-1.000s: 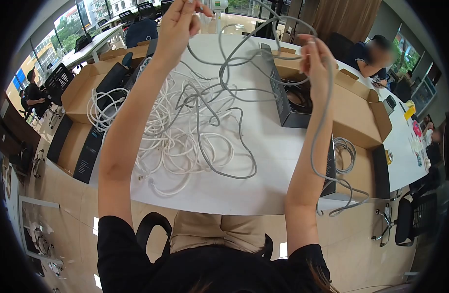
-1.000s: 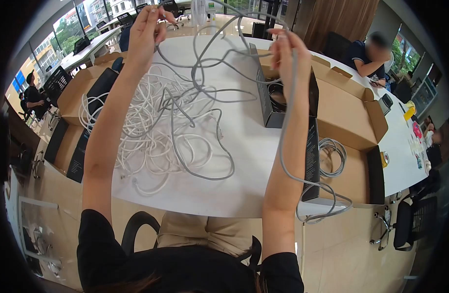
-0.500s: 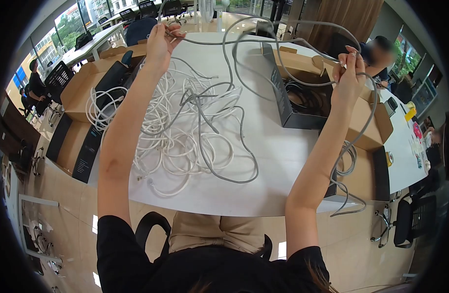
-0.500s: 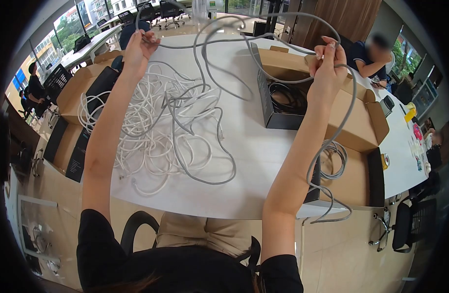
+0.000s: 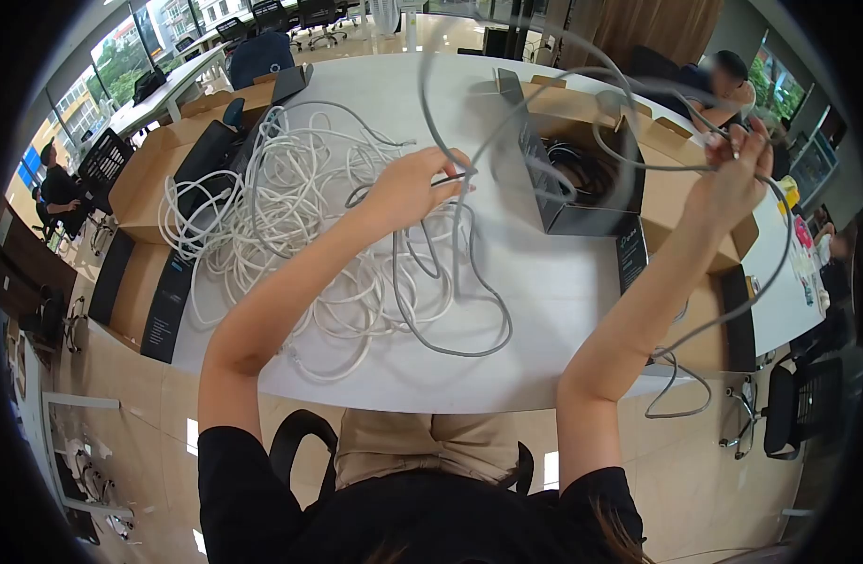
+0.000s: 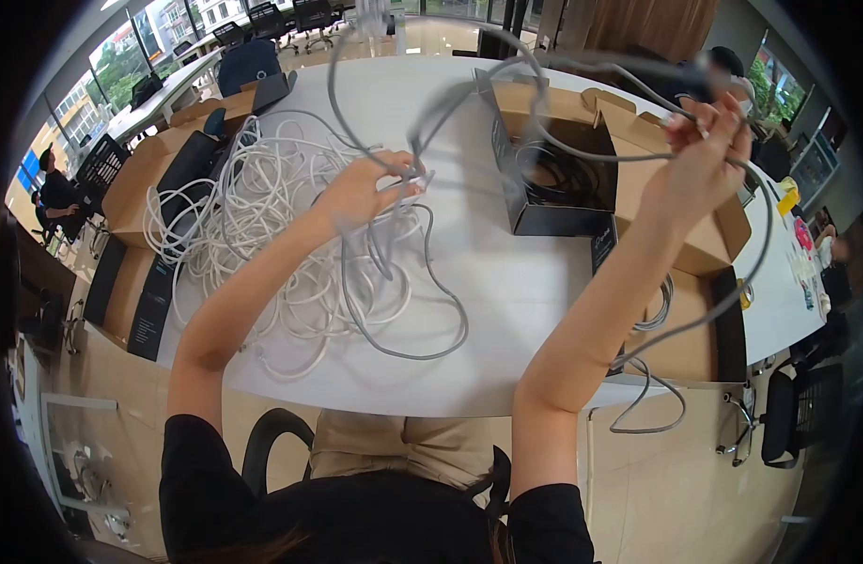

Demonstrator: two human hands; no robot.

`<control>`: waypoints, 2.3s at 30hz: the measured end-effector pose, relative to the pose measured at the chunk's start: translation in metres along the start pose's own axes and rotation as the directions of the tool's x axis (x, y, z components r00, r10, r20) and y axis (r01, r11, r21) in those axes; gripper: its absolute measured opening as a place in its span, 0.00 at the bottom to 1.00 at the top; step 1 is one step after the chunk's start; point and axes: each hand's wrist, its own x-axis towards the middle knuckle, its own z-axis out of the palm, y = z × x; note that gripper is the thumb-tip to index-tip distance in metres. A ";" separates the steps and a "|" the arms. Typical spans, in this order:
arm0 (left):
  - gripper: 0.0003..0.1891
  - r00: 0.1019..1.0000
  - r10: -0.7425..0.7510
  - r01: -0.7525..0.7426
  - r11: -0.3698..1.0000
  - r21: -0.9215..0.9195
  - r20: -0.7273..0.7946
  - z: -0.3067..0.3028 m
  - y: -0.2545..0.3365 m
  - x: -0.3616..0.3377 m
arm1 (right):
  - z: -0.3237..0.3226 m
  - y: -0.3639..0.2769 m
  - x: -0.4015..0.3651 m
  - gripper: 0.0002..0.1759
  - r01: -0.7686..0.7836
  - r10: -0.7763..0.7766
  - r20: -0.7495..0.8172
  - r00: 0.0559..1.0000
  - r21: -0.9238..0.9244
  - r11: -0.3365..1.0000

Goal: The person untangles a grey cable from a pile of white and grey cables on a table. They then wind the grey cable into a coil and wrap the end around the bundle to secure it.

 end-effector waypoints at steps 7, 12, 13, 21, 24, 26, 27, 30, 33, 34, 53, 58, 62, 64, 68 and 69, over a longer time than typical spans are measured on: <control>0.13 0.976 -0.135 0.179 0.943 0.282 -0.169 -0.005 -0.036 0.037 | -0.036 -0.018 0.021 0.12 0.103 -0.092 -0.144 0.985 0.069 0.992; 0.14 0.839 -0.538 0.454 0.775 -0.439 -0.082 -0.040 -0.119 0.055 | -0.066 -0.015 0.035 0.13 0.209 -0.231 -0.299 0.926 -0.103 0.972; 0.14 0.783 -0.621 0.521 0.676 -0.522 -0.023 -0.050 -0.133 0.056 | -0.071 -0.017 0.038 0.13 0.234 -0.265 -0.336 0.904 -0.131 0.963; 0.06 0.658 -0.751 0.116 0.169 -0.979 -0.052 -0.107 -0.250 0.057 | -0.112 -0.011 0.055 0.12 0.321 -0.384 -0.502 0.775 -0.211 0.923; 0.08 0.633 -0.763 0.011 0.183 -0.983 -0.135 -0.107 -0.248 0.057 | -0.110 -0.010 0.057 0.11 0.409 -0.438 -0.541 0.718 -0.181 0.894; 0.09 0.664 -0.709 0.004 0.322 -0.947 -0.239 -0.101 -0.236 0.066 | -0.107 -0.011 0.056 0.11 0.426 -0.454 -0.526 0.720 -0.181 0.886; 0.10 0.676 -0.678 -0.004 0.391 -0.921 -0.290 -0.096 -0.227 0.067 | -0.104 -0.012 0.056 0.11 0.427 -0.460 -0.507 0.729 -0.189 0.884; 0.11 0.773 -0.566 0.018 0.472 -0.881 -0.287 -0.094 -0.179 0.069 | -0.087 -0.014 0.051 0.11 0.442 -0.456 -0.393 0.798 -0.134 0.887; 0.12 0.736 -0.511 -0.097 0.568 -0.817 -0.443 -0.110 -0.158 0.085 | -0.062 -0.014 0.042 0.13 0.448 -0.465 -0.322 0.825 -0.128 0.885; 0.12 0.717 -0.484 -0.139 0.606 -0.783 -0.502 -0.120 -0.148 0.094 | -0.056 -0.014 0.040 0.16 0.441 -0.462 -0.291 0.838 -0.137 0.887; 0.21 0.876 -0.212 0.145 0.972 -0.183 -0.433 -0.091 -0.097 0.061 | 0.048 0.018 -0.027 0.23 0.490 -0.437 0.388 0.811 -0.044 0.871; 0.24 0.782 0.314 -0.228 0.948 0.223 -0.538 -0.051 0.039 -0.006 | 0.079 0.038 -0.075 0.05 0.488 -0.271 0.627 0.730 -0.202 0.849; 0.21 0.721 0.689 -0.550 0.636 0.541 -0.078 -0.009 0.113 -0.048 | 0.091 0.088 -0.110 0.05 0.497 -0.221 0.788 0.575 -0.122 0.859; 0.17 0.715 0.699 -0.611 0.607 0.508 0.025 0.014 0.122 -0.054 | 0.094 0.091 -0.129 0.07 0.524 -0.165 0.836 0.523 -0.162 0.836; 0.11 0.641 0.765 -0.680 0.523 0.514 0.069 0.028 0.105 -0.045 | 0.095 0.092 -0.161 0.07 0.572 -0.123 0.896 0.426 -0.161 0.805; 0.10 0.609 0.789 -0.698 0.481 0.531 0.086 0.024 0.099 -0.045 | 0.094 0.094 -0.167 0.07 0.587 -0.100 0.912 0.397 -0.169 0.792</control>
